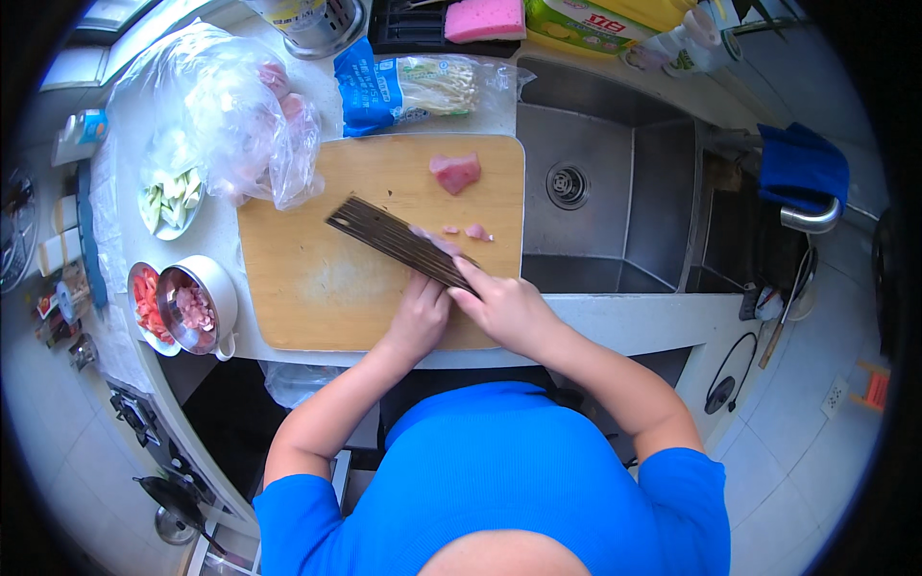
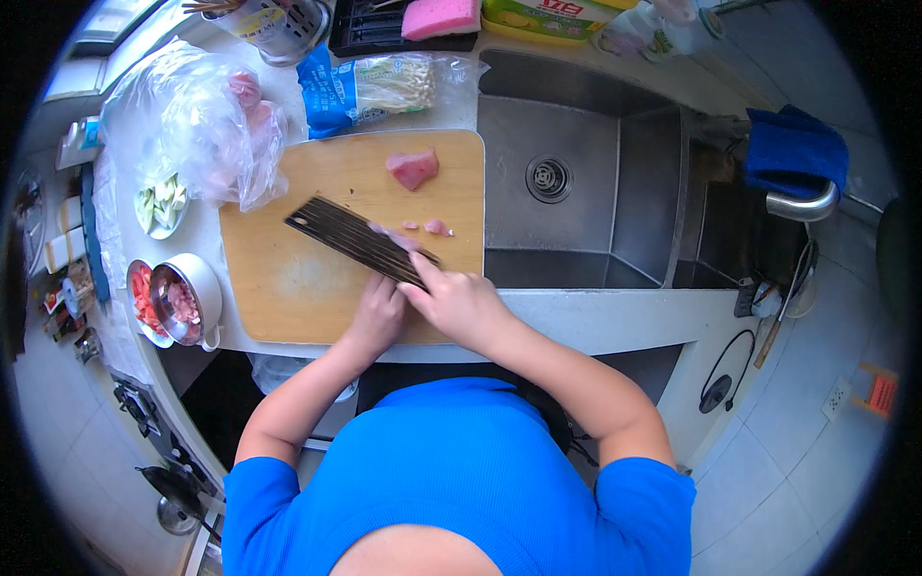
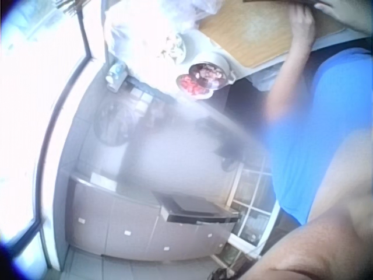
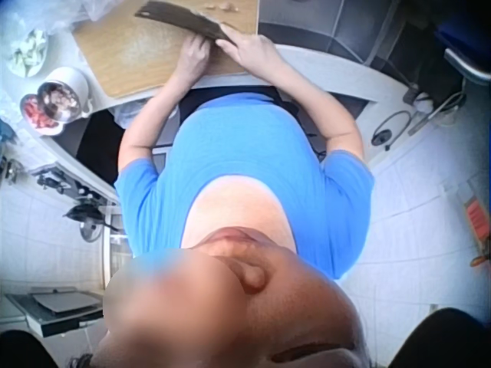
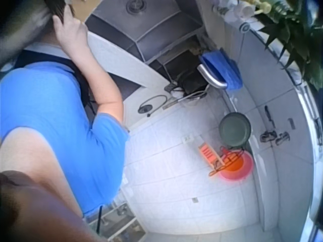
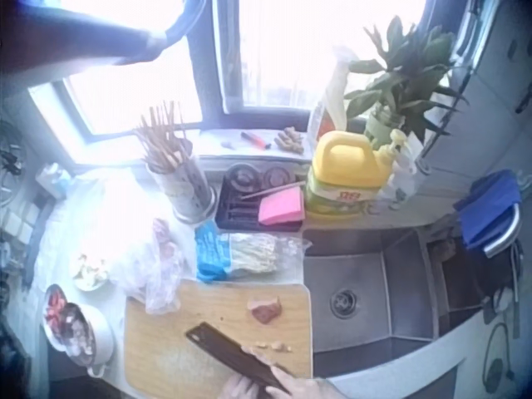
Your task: The person slices raw meat into thin strips on a wooden cutting board using a cleaver. They repeatedly gather the cut pieces and transfer them into a white bowl on the left side of the counter.
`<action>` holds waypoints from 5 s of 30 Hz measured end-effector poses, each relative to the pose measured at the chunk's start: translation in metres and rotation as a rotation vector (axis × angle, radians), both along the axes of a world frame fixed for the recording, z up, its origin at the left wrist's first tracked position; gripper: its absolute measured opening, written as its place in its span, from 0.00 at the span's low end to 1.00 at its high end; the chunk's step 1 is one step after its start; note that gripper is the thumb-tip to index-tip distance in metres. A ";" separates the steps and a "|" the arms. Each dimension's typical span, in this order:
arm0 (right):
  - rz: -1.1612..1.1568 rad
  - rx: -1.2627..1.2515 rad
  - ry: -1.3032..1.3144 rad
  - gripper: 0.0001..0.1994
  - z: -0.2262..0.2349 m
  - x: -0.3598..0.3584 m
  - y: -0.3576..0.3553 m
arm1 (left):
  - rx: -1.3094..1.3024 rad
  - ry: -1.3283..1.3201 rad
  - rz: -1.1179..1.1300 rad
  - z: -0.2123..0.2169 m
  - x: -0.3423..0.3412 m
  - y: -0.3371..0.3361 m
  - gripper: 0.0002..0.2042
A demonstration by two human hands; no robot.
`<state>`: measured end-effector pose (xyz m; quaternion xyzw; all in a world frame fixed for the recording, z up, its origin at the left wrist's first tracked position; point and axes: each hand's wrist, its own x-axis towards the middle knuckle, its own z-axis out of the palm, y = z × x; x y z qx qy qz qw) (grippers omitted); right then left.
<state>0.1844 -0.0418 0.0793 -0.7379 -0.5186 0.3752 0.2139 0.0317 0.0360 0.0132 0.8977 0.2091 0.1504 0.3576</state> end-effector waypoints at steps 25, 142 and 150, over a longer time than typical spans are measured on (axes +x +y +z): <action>0.111 -0.108 -0.100 0.24 0.018 0.013 -0.039 | 0.174 0.038 -0.038 -0.010 -0.012 -0.004 0.19; -0.019 0.007 0.185 0.22 0.032 0.040 -0.025 | 0.132 -0.103 0.117 0.003 -0.006 0.004 0.13; 0.097 -0.175 0.069 0.23 0.047 0.038 -0.052 | 0.136 -0.034 0.052 -0.002 -0.007 0.006 0.18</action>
